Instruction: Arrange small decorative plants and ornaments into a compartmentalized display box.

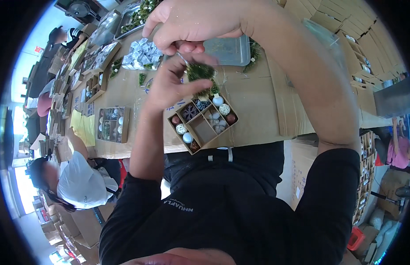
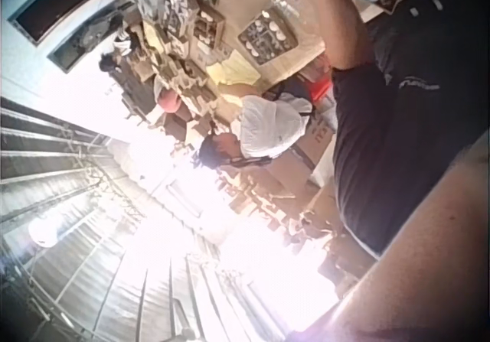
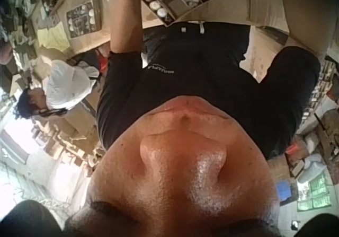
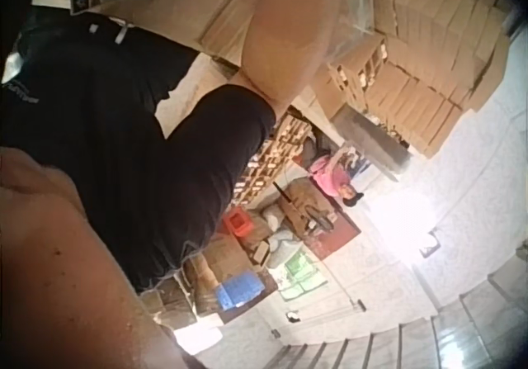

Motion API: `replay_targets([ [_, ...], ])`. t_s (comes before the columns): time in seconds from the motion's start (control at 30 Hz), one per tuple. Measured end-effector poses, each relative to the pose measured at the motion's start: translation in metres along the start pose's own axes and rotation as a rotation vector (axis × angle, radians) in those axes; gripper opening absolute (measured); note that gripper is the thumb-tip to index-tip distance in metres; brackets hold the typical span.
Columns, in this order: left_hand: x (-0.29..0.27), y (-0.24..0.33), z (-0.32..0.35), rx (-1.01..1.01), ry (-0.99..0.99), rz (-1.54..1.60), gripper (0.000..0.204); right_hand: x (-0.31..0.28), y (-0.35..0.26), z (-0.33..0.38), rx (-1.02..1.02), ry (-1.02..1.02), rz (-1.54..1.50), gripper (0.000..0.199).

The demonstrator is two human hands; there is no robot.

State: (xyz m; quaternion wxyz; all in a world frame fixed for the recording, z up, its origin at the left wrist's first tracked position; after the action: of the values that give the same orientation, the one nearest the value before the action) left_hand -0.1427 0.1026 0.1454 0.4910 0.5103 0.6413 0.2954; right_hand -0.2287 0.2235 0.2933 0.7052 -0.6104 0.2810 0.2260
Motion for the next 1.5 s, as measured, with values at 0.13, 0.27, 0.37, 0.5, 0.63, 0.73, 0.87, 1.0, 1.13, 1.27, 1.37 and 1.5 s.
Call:
replay_targets([
  [0.13,0.036,-0.017,0.016,-0.034,0.002,0.423,0.019,0.005,0.02,0.015,-0.24,0.219,0.49,0.061],
  [0.27,0.043,-0.041,0.043,-0.101,0.163,0.916,0.023,0.053,0.039,0.022,0.043,0.395,0.224,0.053],
  [0.37,0.049,-0.048,0.058,-0.332,0.432,1.148,0.036,0.129,0.063,0.042,-0.014,0.674,0.307,0.062],
  [0.5,0.07,-0.061,0.065,-0.578,0.566,1.08,0.04,0.226,0.086,0.039,0.01,0.807,0.293,0.067],
  [0.63,0.082,-0.076,0.086,-0.706,0.609,1.036,0.015,0.257,0.094,0.046,0.077,0.638,0.339,0.071],
  [0.73,0.09,-0.082,0.093,-0.733,0.659,1.08,0.014,0.263,0.106,0.052,0.017,0.672,0.387,0.06],
  [0.87,0.081,-0.119,0.109,-0.659,0.813,1.421,0.015,0.268,0.11,0.064,-0.024,0.813,0.367,0.042],
  [1.0,0.071,-0.097,0.105,-0.661,0.518,0.779,0.03,0.259,0.12,0.074,0.218,0.881,-0.279,0.02],
  [1.13,0.09,-0.077,0.11,-0.522,0.377,-0.103,0.055,0.233,0.117,0.042,0.37,0.794,-0.218,0.022],
  [1.27,0.107,-0.084,0.115,-0.482,0.344,-0.215,0.08,0.238,0.134,0.016,0.428,0.542,-0.096,0.027],
  [1.37,0.115,-0.086,0.124,-0.399,0.363,-0.595,0.099,0.243,0.151,0.008,0.371,0.526,-0.112,0.025],
  [1.5,0.124,-0.054,0.151,-0.227,0.304,-0.817,0.099,0.229,0.173,0.001,0.175,0.238,-0.153,0.016],
])
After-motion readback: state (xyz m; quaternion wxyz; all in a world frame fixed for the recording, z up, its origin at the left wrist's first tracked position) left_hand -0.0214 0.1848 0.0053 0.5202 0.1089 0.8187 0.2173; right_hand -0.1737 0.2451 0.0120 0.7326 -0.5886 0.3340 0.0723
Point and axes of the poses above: each hand's wrist, its own z-axis away from the middle knuckle, its own x-axis out of the palm, y = z × x, the point moved 2 cm from there along -z, towards the middle knuckle, and after that the axes turned 1 degree about -y, right-handed, at the moved point
